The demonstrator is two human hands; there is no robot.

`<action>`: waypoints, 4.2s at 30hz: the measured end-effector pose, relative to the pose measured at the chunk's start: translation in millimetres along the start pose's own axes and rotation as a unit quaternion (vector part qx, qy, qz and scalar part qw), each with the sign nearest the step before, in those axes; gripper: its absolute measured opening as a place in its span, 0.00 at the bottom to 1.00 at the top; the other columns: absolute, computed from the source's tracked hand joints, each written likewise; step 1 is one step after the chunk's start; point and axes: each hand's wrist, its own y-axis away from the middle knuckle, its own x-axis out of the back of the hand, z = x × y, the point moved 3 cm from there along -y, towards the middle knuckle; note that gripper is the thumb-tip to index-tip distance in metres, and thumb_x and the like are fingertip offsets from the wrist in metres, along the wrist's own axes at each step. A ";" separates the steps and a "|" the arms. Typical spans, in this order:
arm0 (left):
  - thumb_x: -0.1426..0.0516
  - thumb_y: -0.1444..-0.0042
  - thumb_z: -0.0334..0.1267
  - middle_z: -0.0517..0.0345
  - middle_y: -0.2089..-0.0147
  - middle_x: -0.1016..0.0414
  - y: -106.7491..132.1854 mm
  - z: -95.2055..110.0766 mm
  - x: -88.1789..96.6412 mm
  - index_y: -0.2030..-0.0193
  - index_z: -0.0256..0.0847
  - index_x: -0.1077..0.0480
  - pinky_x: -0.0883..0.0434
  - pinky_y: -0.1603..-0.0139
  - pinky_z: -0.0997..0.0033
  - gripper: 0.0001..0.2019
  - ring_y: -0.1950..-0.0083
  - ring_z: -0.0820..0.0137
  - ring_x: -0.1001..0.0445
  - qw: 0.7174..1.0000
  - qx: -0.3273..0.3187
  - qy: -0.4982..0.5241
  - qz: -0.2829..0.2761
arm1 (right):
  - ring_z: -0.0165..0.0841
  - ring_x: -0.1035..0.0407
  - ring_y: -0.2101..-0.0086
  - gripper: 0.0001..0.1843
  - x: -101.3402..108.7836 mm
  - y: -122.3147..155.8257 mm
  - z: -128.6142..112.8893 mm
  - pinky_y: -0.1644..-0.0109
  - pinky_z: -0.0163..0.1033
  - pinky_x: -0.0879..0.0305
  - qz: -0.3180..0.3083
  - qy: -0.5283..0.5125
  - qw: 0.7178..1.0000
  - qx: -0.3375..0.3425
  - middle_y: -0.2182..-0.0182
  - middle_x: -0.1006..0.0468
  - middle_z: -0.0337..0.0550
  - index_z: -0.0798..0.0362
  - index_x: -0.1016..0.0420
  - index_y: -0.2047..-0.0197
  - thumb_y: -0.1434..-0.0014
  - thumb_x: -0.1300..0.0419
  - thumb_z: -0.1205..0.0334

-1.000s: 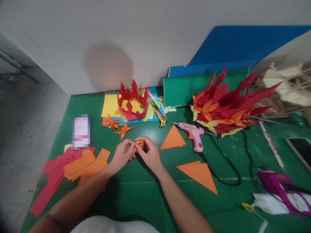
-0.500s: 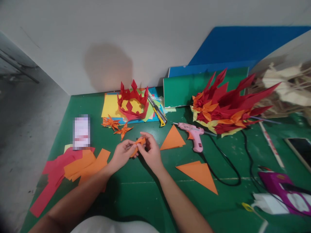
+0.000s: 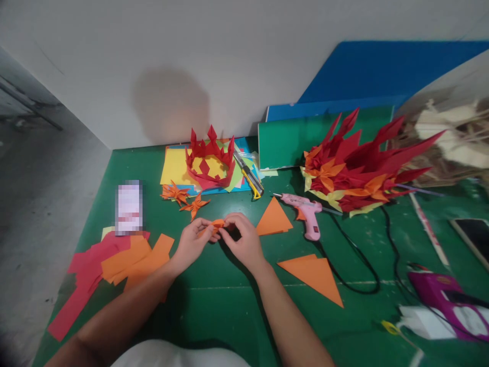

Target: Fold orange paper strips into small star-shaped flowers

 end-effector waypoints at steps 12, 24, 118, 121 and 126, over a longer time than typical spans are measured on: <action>0.43 0.47 0.40 0.55 0.64 0.21 0.8 0.3 3.4 0.55 0.37 0.27 0.24 0.68 0.75 0.14 0.73 0.76 0.25 0.998 -0.029 -0.057 0.009 | 0.34 0.35 0.65 0.04 0.6 -0.7 -24.7 0.59 0.41 0.39 -0.008 0.239 0.958 0.160 0.69 0.27 0.43 0.51 0.27 0.69 0.42 0.41 0.67; 0.41 0.49 0.38 0.52 0.58 0.20 2.4 1.2 2.2 0.57 0.36 0.24 0.22 0.64 0.72 0.13 0.67 0.70 0.22 0.997 -0.024 -0.075 0.018 | 0.35 0.37 0.67 0.06 -1.3 -0.2 -24.7 0.61 0.42 0.44 -0.018 0.280 0.949 0.143 0.72 0.26 0.42 0.50 0.28 0.70 0.42 0.42 0.64; 0.35 0.55 0.48 0.59 0.70 0.26 -1.4 5.7 -0.1 0.63 0.36 0.28 0.33 0.72 0.77 0.18 0.75 0.78 0.31 0.993 0.007 0.109 -0.053 | 0.33 0.30 0.66 0.12 -8.3 7.5 -2.2 0.58 0.42 0.30 0.014 -0.121 0.988 -0.096 0.67 0.27 0.41 0.48 0.31 0.56 0.45 0.39 0.60; 0.35 0.54 0.48 0.59 0.70 0.26 -1.3 3.8 -0.1 0.62 0.36 0.28 0.33 0.70 0.77 0.18 0.73 0.78 0.30 0.992 0.000 0.111 -0.055 | 0.33 0.30 0.67 0.11 -8.4 7.6 -0.1 0.60 0.41 0.30 0.012 -0.136 0.984 -0.111 0.67 0.27 0.41 0.48 0.31 0.58 0.45 0.38 0.59; 0.36 0.53 0.43 0.61 0.71 0.27 -1.6 1.2 0.4 0.63 0.36 0.29 0.34 0.71 0.78 0.14 0.74 0.79 0.32 0.992 -0.018 0.110 -0.051 | 0.32 0.31 0.67 0.05 -6.6 5.0 -4.2 0.61 0.40 0.31 0.009 -0.104 0.991 -0.085 0.68 0.27 0.41 0.49 0.29 0.63 0.44 0.39 0.61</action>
